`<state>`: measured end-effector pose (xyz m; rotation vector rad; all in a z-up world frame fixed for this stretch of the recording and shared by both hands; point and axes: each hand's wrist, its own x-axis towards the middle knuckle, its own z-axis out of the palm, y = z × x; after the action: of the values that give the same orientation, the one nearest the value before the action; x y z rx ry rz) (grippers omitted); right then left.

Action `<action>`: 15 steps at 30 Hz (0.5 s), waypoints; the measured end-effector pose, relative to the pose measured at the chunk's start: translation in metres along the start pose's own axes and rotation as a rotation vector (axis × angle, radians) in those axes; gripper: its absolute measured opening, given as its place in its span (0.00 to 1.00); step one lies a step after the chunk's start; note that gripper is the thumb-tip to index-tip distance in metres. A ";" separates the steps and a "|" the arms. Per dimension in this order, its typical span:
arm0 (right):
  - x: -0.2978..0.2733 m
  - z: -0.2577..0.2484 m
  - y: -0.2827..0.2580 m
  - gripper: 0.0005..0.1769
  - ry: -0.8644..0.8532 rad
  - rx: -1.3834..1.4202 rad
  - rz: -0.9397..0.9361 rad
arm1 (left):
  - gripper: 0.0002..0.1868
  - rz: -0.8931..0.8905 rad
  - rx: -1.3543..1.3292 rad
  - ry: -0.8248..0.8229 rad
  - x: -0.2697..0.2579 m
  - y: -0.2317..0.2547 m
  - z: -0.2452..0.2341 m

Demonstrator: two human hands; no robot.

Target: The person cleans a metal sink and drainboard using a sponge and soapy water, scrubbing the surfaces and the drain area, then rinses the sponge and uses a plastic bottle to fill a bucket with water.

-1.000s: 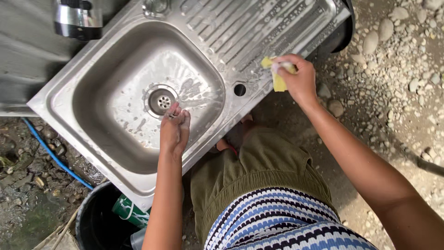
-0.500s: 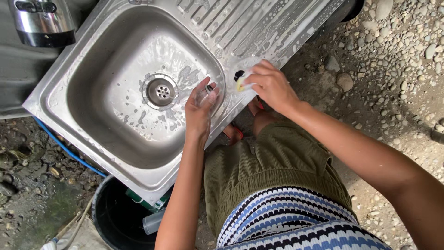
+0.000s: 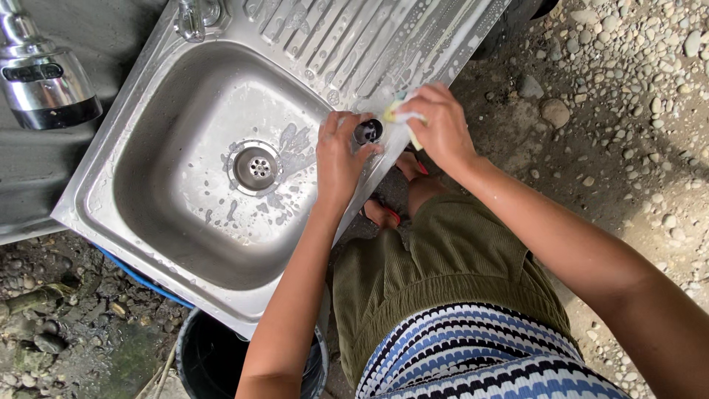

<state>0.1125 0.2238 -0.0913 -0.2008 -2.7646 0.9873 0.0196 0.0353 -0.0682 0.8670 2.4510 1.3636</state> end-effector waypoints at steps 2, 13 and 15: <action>-0.003 0.001 -0.007 0.12 0.111 -0.058 0.027 | 0.30 0.019 0.015 -0.008 0.003 -0.002 0.000; -0.007 0.004 -0.015 0.15 0.026 -0.074 -0.160 | 0.29 -0.054 -0.043 -0.055 0.008 -0.002 -0.013; 0.012 0.001 -0.009 0.15 0.031 -0.087 -0.074 | 0.29 -0.071 -0.048 -0.077 0.004 -0.001 -0.010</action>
<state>0.1002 0.2184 -0.0849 -0.1246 -2.7673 0.8398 0.0118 0.0301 -0.0637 0.7991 2.3584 1.3330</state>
